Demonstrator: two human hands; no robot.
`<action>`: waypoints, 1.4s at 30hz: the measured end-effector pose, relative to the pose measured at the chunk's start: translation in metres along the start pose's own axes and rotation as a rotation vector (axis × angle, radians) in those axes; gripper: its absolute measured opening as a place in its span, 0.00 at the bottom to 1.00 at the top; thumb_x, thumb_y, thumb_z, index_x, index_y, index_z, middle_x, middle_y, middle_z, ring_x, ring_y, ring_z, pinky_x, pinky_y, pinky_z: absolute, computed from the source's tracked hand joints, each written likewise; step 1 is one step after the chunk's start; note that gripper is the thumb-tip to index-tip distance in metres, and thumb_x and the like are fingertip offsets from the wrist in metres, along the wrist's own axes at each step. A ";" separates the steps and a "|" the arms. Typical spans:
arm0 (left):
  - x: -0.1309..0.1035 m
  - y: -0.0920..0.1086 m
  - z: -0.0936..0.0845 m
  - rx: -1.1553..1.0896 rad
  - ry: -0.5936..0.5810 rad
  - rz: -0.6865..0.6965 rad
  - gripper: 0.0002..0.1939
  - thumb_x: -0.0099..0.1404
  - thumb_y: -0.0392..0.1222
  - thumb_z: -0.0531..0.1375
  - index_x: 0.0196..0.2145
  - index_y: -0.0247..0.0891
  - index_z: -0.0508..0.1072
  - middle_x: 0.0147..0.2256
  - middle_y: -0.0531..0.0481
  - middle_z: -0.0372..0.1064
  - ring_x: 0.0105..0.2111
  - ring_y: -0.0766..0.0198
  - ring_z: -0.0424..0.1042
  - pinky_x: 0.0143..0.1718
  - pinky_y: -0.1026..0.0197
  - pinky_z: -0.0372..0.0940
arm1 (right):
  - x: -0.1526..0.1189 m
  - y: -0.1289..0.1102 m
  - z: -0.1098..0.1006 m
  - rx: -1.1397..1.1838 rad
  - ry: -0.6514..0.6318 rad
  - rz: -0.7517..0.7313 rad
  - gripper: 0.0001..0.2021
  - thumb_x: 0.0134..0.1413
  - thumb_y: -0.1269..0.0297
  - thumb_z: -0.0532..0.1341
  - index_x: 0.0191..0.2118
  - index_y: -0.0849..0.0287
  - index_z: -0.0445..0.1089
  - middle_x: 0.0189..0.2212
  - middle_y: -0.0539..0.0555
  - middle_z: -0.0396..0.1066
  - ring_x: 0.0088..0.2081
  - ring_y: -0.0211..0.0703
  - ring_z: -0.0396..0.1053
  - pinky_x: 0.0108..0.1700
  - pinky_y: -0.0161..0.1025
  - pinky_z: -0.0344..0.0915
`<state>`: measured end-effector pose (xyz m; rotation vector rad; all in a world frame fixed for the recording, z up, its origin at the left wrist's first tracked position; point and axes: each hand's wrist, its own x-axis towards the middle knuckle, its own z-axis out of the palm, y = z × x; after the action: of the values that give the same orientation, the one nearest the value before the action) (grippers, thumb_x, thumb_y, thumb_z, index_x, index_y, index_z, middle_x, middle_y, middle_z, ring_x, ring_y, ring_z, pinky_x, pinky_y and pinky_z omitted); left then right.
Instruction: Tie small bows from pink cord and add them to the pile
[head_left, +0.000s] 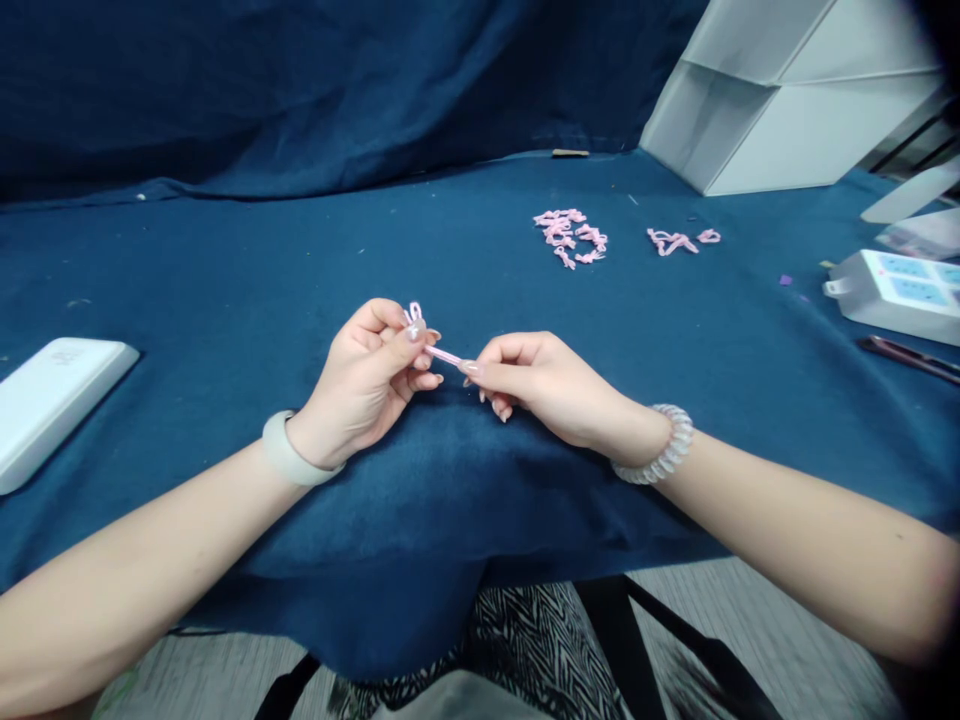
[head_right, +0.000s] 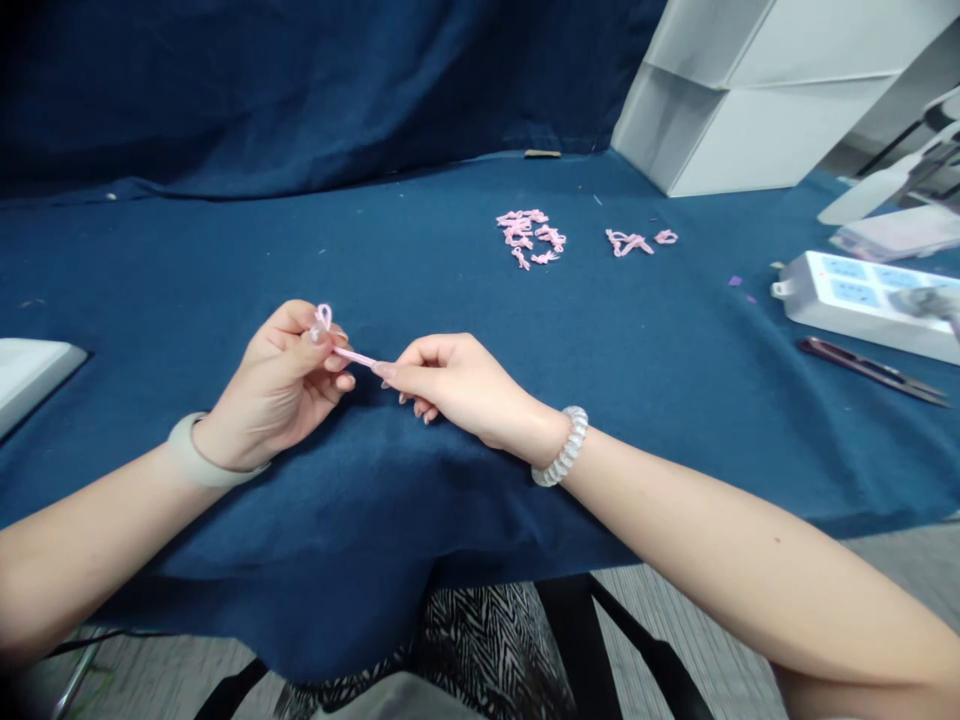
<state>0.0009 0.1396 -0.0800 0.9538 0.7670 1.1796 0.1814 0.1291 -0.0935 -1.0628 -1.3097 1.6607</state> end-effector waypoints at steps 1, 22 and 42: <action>0.000 0.000 0.000 0.001 -0.021 -0.008 0.23 0.45 0.40 0.76 0.28 0.36 0.64 0.24 0.58 0.73 0.20 0.75 0.67 0.22 0.72 0.72 | 0.000 0.000 0.000 0.007 0.009 -0.004 0.14 0.47 0.58 0.69 0.23 0.62 0.68 0.18 0.47 0.65 0.19 0.28 0.60 0.22 0.28 0.59; -0.003 -0.003 -0.001 -0.015 -0.194 -0.101 0.15 0.51 0.38 0.73 0.29 0.34 0.69 0.24 0.56 0.71 0.18 0.77 0.66 0.25 0.67 0.75 | -0.003 -0.007 -0.001 -0.056 0.133 -0.229 0.18 0.51 0.52 0.67 0.25 0.61 0.66 0.19 0.46 0.64 0.21 0.29 0.61 0.24 0.30 0.59; -0.004 -0.002 -0.003 -0.110 -0.247 -0.131 0.12 0.56 0.36 0.70 0.33 0.36 0.71 0.25 0.58 0.70 0.19 0.76 0.67 0.29 0.65 0.76 | -0.001 0.000 0.001 -0.169 0.130 -0.180 0.16 0.52 0.55 0.66 0.26 0.64 0.67 0.17 0.45 0.63 0.20 0.28 0.60 0.24 0.29 0.58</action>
<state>-0.0017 0.1357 -0.0825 0.9228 0.5521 0.9596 0.1807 0.1279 -0.0935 -1.0964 -1.4344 1.3454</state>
